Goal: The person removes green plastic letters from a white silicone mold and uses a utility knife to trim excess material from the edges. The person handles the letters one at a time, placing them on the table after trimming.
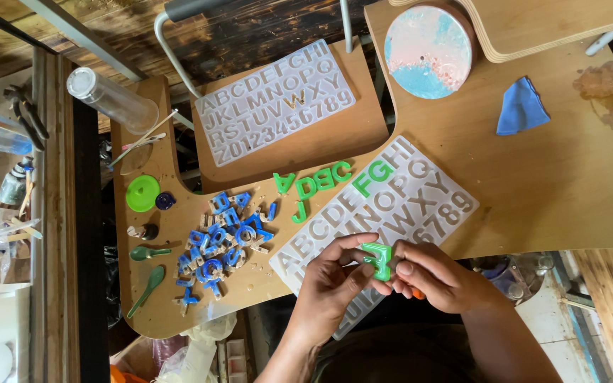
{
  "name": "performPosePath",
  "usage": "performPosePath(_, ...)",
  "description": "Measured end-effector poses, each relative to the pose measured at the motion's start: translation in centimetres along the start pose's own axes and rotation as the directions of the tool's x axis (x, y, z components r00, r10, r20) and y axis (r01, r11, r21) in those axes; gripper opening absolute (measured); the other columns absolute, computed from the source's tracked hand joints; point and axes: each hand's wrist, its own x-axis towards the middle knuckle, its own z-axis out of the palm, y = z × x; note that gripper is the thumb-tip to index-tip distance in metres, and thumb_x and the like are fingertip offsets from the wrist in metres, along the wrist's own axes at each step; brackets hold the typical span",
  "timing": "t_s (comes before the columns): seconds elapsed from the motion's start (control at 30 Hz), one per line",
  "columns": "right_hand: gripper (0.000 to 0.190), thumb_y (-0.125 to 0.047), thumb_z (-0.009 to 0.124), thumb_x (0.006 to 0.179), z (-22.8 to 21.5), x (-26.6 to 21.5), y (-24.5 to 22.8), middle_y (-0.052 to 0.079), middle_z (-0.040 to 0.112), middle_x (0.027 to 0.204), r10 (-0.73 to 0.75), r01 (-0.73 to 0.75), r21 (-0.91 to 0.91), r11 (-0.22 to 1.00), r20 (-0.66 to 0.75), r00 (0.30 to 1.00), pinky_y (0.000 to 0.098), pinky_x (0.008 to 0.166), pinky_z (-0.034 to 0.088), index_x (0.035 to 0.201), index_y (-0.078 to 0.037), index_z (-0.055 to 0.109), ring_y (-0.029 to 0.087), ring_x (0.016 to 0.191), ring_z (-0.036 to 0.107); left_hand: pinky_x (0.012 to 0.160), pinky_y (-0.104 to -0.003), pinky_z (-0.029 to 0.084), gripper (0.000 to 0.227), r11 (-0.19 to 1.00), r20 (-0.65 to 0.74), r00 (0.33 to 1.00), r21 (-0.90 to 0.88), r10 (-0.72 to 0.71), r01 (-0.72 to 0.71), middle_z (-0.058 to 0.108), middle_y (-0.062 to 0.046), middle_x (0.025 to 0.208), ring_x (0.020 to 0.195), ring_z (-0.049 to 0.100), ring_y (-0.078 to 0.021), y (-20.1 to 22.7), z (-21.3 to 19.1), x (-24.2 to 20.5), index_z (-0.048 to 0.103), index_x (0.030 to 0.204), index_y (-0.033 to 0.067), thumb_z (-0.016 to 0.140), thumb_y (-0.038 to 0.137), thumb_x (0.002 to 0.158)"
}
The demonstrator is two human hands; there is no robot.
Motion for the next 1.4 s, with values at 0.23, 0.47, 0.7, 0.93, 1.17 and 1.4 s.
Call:
performPosePath(0.23,0.022,-0.024,0.035,0.110,-0.8,0.4,1.2,0.002,0.056,0.079,-0.270,0.290,-0.126,0.949,0.153,0.951,0.0194,0.041,0.045,0.099,-0.010,0.048,0.007,0.050,0.050,0.074,-0.027,0.062,0.035,0.894,-0.208,0.966,0.445,0.151,-0.044,0.074,-0.007,0.085,0.076,0.078,-0.0152,1.3,-1.2,1.1,0.060,0.132,0.0040,0.064,0.012,0.098)
performPosePath(0.47,0.022,-0.036,0.044,0.111,-4.8,2.1,4.9,0.009,0.068,0.074,-0.181,-0.429,-0.877,0.218,-0.468,0.865,0.0442,0.061,0.059,0.113,-0.015,0.052,0.029,0.066,0.072,0.075,-0.042,0.050,0.035,-0.082,-0.008,0.822,0.994,0.570,0.067,0.067,-0.010,0.090,0.082,0.069,-0.0304,-2.5,-7.8,5.9,0.063,0.133,0.0091,0.060,0.011,0.099)
performPosePath(0.7,0.024,-0.038,0.057,0.106,-8.0,3.3,8.4,0.004,0.063,0.087,-0.300,-0.388,-0.921,0.038,-0.381,0.875,0.0387,0.067,0.059,0.117,-0.017,0.061,0.027,0.078,0.070,0.072,-0.039,0.047,0.022,-0.339,0.085,0.814,0.930,0.575,0.142,0.060,-0.003,0.088,0.079,0.066,-0.0255,-4.7,-11.8,8.9,0.065,0.116,0.0190,0.061,0.013,0.095)
performPosePath(0.93,0.028,-0.036,0.064,0.101,-8.1,4.0,8.2,0.002,0.060,0.097,-0.337,-0.410,-0.910,0.063,-0.406,0.850,0.0369,0.071,0.060,0.126,-0.023,0.063,0.024,0.088,0.070,0.071,-0.038,0.048,0.014,-0.271,0.079,0.842,0.959,0.534,0.082,0.058,0.000,0.089,0.073,0.068,-0.0241,-3.0,-12.1,8.9,0.072,0.109,0.0229,0.064,0.022,0.097)
performPosePath(1.17,0.018,-0.029,0.066,0.100,-3.8,6.3,5.5,-0.001,0.065,0.089,-0.392,-0.244,-0.928,0.281,-0.343,0.853,0.0323,0.066,0.059,0.117,-0.025,0.070,0.020,0.078,0.071,0.076,-0.039,0.049,0.015,-0.173,0.067,0.828,0.984,0.557,0.037,0.059,-0.003,0.093,0.084,0.069,-0.0261,-3.7,-9.5,9.7,0.072,0.105,0.0186,0.071,0.026,0.092)
performPosePath(1.4,0.018,-0.033,0.074,0.093,-2.9,8.0,9.5,-0.007,0.066,0.079,-0.485,-0.211,-0.930,0.302,-0.341,0.806,0.0289,0.059,0.058,0.110,-0.027,0.070,0.014,0.065,0.068,0.080,-0.042,0.047,0.029,-0.129,0.078,0.802,0.992,0.592,-0.001,0.066,-0.007,0.094,0.090,0.068,-0.0290,-7.4,-6.5,12.5,0.069,0.109,0.0142,0.075,0.030,0.086)
